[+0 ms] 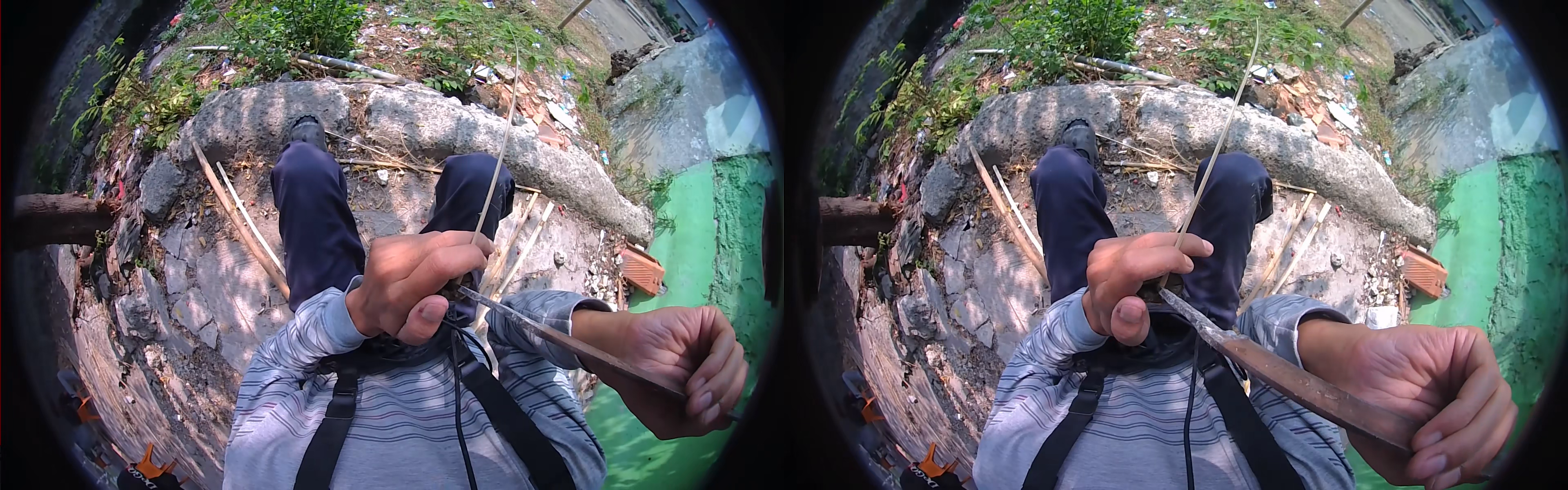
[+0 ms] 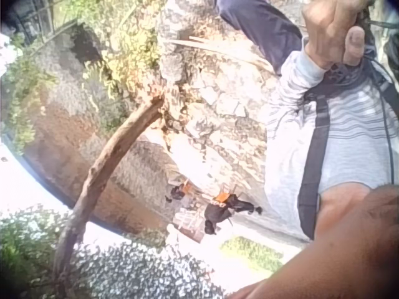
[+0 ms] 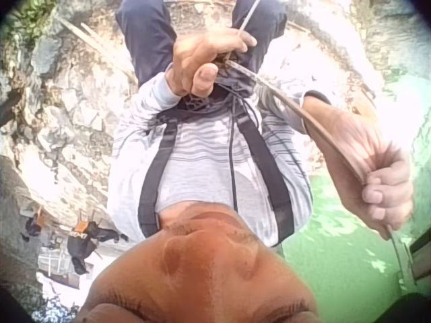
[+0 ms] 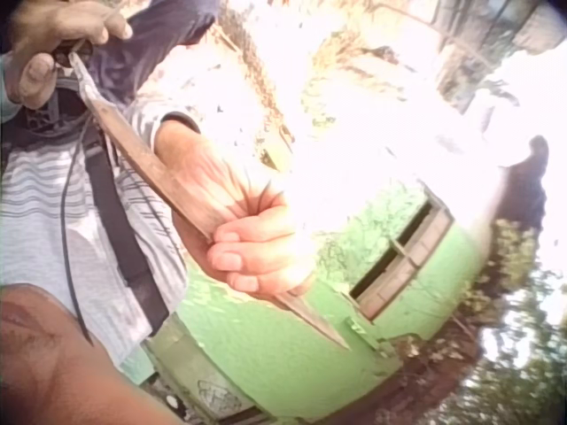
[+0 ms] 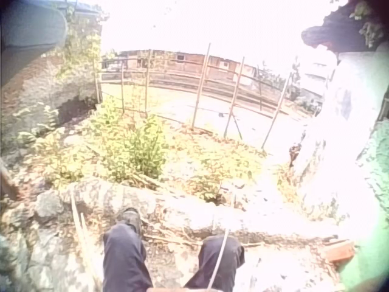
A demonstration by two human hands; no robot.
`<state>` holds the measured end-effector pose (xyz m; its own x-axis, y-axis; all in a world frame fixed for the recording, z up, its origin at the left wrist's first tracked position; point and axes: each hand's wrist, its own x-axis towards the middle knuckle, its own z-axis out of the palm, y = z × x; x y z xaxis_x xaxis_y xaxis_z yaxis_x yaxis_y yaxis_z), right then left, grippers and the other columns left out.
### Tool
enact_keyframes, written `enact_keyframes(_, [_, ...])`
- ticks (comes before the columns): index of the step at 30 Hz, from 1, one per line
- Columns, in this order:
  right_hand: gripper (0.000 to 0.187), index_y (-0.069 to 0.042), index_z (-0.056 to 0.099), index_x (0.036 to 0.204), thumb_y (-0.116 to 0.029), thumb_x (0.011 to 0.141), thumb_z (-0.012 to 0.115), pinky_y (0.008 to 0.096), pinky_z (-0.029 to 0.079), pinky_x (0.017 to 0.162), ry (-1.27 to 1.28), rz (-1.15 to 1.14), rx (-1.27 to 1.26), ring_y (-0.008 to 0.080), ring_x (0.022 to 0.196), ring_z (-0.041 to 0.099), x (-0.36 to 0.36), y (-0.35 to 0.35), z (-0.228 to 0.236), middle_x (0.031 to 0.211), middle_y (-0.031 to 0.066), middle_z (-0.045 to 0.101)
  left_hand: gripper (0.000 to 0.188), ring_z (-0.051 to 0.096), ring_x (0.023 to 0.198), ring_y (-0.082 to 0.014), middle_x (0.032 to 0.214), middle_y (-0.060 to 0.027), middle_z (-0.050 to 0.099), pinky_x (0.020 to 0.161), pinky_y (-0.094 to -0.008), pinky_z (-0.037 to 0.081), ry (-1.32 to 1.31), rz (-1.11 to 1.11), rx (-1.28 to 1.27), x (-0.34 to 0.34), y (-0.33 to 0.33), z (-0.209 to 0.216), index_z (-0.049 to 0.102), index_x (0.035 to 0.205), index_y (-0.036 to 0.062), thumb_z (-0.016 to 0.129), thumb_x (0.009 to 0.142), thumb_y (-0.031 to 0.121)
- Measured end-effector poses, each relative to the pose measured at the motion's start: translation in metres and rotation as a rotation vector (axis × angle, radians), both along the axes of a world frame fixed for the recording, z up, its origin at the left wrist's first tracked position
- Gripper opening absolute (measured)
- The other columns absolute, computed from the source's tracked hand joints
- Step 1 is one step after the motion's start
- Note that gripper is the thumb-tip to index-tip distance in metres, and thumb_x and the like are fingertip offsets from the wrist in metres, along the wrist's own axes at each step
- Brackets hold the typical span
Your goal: The person trims wooden sticks using a knife blade, fits the blade and wooden wedges into a wooden handle, and pounds the handle with a stone.
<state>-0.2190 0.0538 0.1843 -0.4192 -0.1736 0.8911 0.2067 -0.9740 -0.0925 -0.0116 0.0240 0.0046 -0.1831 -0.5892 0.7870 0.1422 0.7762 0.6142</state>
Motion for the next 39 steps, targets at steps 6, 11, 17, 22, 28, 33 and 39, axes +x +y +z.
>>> enact_keyframes(6, [0.023, -0.012, 0.055, 0.059, -0.003, 0.079, 0.061, 0.0191, 0.048, 0.053, 0.014, 0.029, -0.002, 0.005, 0.049, 0.056, -0.032, 0.009, 0.004, 0.065, -0.0041, 0.064, 0.042, 0.065, 0.059, -0.0271, 0.084, -0.0147, 0.067, 0.051, -0.0373, 0.053, 0.012, -0.071, 0.018, 0.008, 0.005, 0.003, 0.064, 0.109, -0.0026, 0.041, 0.102, 0.032])
enact_keyframes(11, [0.018, -0.011, 0.057, 0.064, 0.0, 0.075, 0.065, 0.0181, 0.05, 0.053, 0.037, 0.164, -0.016, 0.005, 0.05, 0.058, -0.029, 0.0, 0.003, 0.065, -0.0035, 0.065, 0.036, 0.061, 0.055, -0.0251, 0.074, -0.0097, 0.062, 0.048, -0.036, 0.049, -0.077, -0.118, -0.087, 0.007, -0.001, 0.007, 0.065, 0.103, -0.0011, 0.047, 0.096, 0.029])
enact_keyframes(17, [0.015, -0.01, 0.059, 0.069, 0.003, 0.072, 0.067, 0.017, 0.05, 0.053, 0.058, 0.205, -0.059, 0.0046, 0.052, 0.06, -0.039, -0.006, 0.002, 0.066, -0.0037, 0.066, 0.032, 0.062, 0.055, -0.0221, 0.075, -0.0072, 0.063, 0.05, -0.033, 0.051, -0.096, -0.137, 0.035, 0.006, 0.007, 0.013, 0.064, 0.1, 0.0001, 0.066, 0.083, 0.027])
enact_keyframes(22, [0.013, -0.01, 0.059, 0.07, 0.001, 0.073, 0.067, 0.0169, 0.05, 0.053, 0.07, 0.12, -0.043, 0.0041, 0.053, 0.06, -0.031, -0.005, -0.002, 0.067, -0.004, 0.066, 0.041, 0.063, 0.058, -0.021, 0.082, -0.0069, 0.066, 0.051, -0.0317, 0.052, -0.183, -0.083, 0.065, 0.006, 0.005, 0.011, 0.059, 0.106, -0.0002, 0.072, 0.078, 0.026])
enact_keyframes(28, [0.012, -0.009, 0.06, 0.071, 0.001, 0.073, 0.066, 0.0166, 0.05, 0.054, 0.098, 0.138, -0.025, 0.0047, 0.053, 0.06, -0.027, -0.003, 0.001, 0.067, -0.0039, 0.065, 0.04, 0.065, 0.062, -0.0239, 0.084, -0.0099, 0.066, 0.055, -0.0347, 0.054, -0.11, -0.129, 0.054, 0.005, 0.006, 0.002, 0.056, 0.109, -0.0024, 0.06, 0.086, 0.03])
enact_keyframes(33, [0.011, -0.008, 0.063, 0.071, 0.001, 0.073, 0.07, 0.0166, 0.05, 0.054, 0.093, 0.112, -0.062, 0.0052, 0.054, 0.062, -0.026, 0.0, 0.001, 0.067, -0.0032, 0.066, 0.044, 0.065, 0.061, -0.0252, 0.083, -0.0125, 0.066, 0.055, -0.0364, 0.053, -0.069, -0.175, 0.102, 0.005, 0.009, -0.004, 0.056, 0.11, -0.0043, 0.05, 0.09, 0.035])
enact_keyframes(39, [0.011, -0.007, 0.065, 0.071, 0.001, 0.073, 0.072, 0.0174, 0.05, 0.054, 0.149, 0.223, -0.192, 0.0056, 0.055, 0.062, -0.048, 0.01, 0.001, 0.069, -0.0026, 0.069, 0.046, 0.062, 0.057, -0.0254, 0.082, -0.0133, 0.064, 0.053, -0.0362, 0.052, -0.114, -0.121, 0.086, 0.009, 0.006, 0.0, 0.057, 0.108, -0.0054, 0.048, 0.092, 0.037])
